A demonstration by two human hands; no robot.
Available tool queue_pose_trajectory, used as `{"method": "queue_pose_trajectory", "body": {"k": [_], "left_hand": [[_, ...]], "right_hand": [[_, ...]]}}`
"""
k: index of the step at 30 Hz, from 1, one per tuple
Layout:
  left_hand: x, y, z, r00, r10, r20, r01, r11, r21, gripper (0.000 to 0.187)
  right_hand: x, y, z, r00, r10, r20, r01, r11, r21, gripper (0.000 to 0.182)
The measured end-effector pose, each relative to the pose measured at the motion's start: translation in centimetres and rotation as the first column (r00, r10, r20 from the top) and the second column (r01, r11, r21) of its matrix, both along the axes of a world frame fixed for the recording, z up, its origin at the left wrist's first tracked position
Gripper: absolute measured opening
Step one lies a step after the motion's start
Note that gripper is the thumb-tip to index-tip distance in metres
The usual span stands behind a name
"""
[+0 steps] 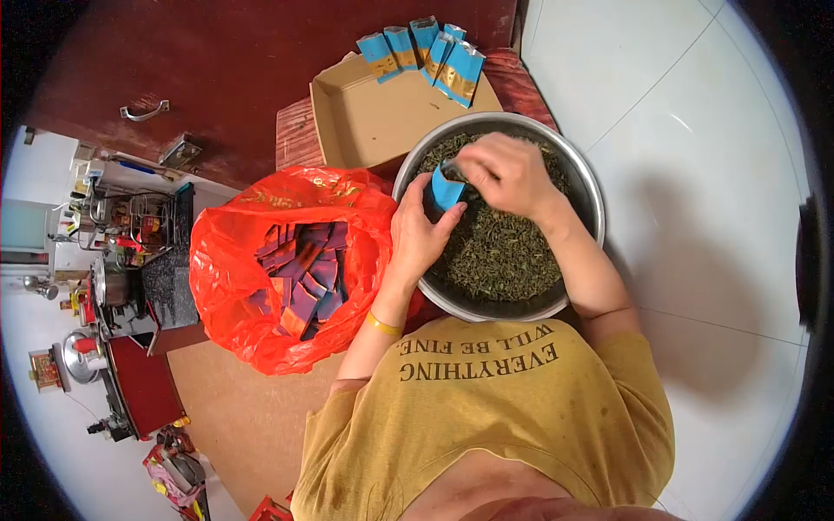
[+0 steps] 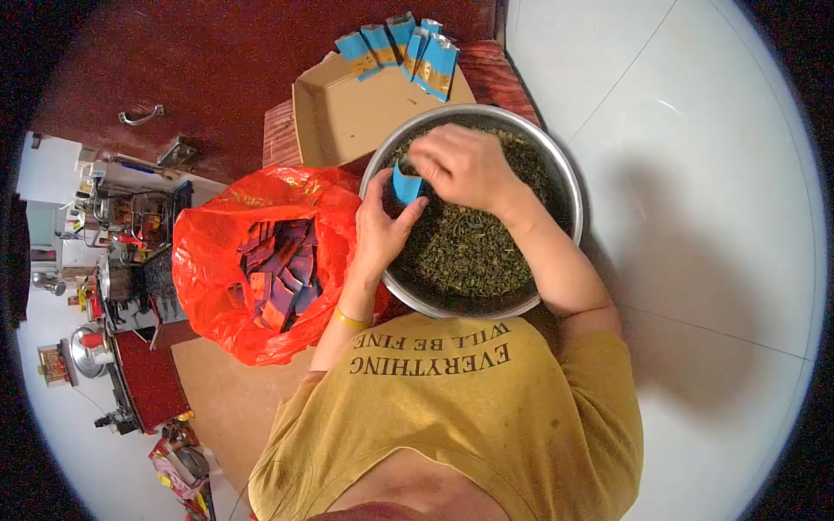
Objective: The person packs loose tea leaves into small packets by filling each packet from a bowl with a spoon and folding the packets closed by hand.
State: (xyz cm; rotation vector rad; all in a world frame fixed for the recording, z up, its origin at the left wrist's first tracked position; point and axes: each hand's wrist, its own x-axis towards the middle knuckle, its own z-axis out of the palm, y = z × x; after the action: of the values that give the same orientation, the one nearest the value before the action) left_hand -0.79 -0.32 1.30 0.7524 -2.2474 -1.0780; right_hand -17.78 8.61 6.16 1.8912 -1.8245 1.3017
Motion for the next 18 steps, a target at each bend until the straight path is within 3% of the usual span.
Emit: {"method": "queue_pose_trajectory", "body": {"k": [2,4,5,7,8,10,14,16,17,18], "left_hand": [[0.0,0.1,0.0,1.000,0.010,-0.005,-0.010,1.000,0.008,0.063],[0.0,0.1,0.1,1.000,0.010,-0.003,-0.010,1.000,0.021,0.063],[0.0,0.1,0.1,1.000,0.010,-0.001,-0.010,1.000,0.020,0.063],[0.0,0.0,-0.1,1.000,-0.007,-0.029,0.007,1.000,0.002,0.063],[0.0,0.0,-0.2,1.000,-0.016,-0.024,0.016,1.000,-0.003,0.063],[-0.1,-0.1,-0.5,0.999,0.000,-0.052,0.000,1.000,0.007,0.063],[-0.1,0.0,-0.5,0.999,0.019,-0.051,-0.020,1.000,-0.016,0.062],[0.0,0.0,-0.3,0.999,0.003,-0.050,-0.004,1.000,-0.026,0.061],[0.1,0.0,-0.2,0.999,0.011,-0.050,-0.013,1.000,-0.026,0.061],[0.1,0.0,0.0,0.999,0.002,-0.043,-0.003,1.000,-0.008,0.061]], "right_hand": [[-1.4,0.1,-0.1,0.992,-0.119,0.040,0.122,0.988,-0.090,0.009],[-2.5,0.3,-0.2,0.935,-0.334,0.119,0.322,0.940,0.114,0.014],[-3.3,0.3,-0.8,0.935,-0.334,0.121,0.321,0.940,0.113,0.014],[-4.7,-0.1,-3.1,0.925,-0.380,0.020,0.349,0.870,0.349,0.021],[-4.6,-0.4,-4.3,0.921,-0.388,0.027,0.355,0.868,0.347,0.021],[-3.8,-1.1,-6.3,0.936,-0.272,0.221,0.073,0.767,0.637,0.023],[-4.1,-1.6,-7.4,0.940,-0.225,0.258,0.034,0.813,0.582,0.023],[-4.9,-1.1,-6.3,0.830,-0.326,0.453,0.006,0.817,0.577,0.023],[-5.7,-1.1,-6.3,0.816,-0.349,0.461,0.033,0.824,0.566,0.024],[-5.8,-0.7,-5.5,0.792,-0.304,0.530,0.050,0.897,0.440,0.023]]}}
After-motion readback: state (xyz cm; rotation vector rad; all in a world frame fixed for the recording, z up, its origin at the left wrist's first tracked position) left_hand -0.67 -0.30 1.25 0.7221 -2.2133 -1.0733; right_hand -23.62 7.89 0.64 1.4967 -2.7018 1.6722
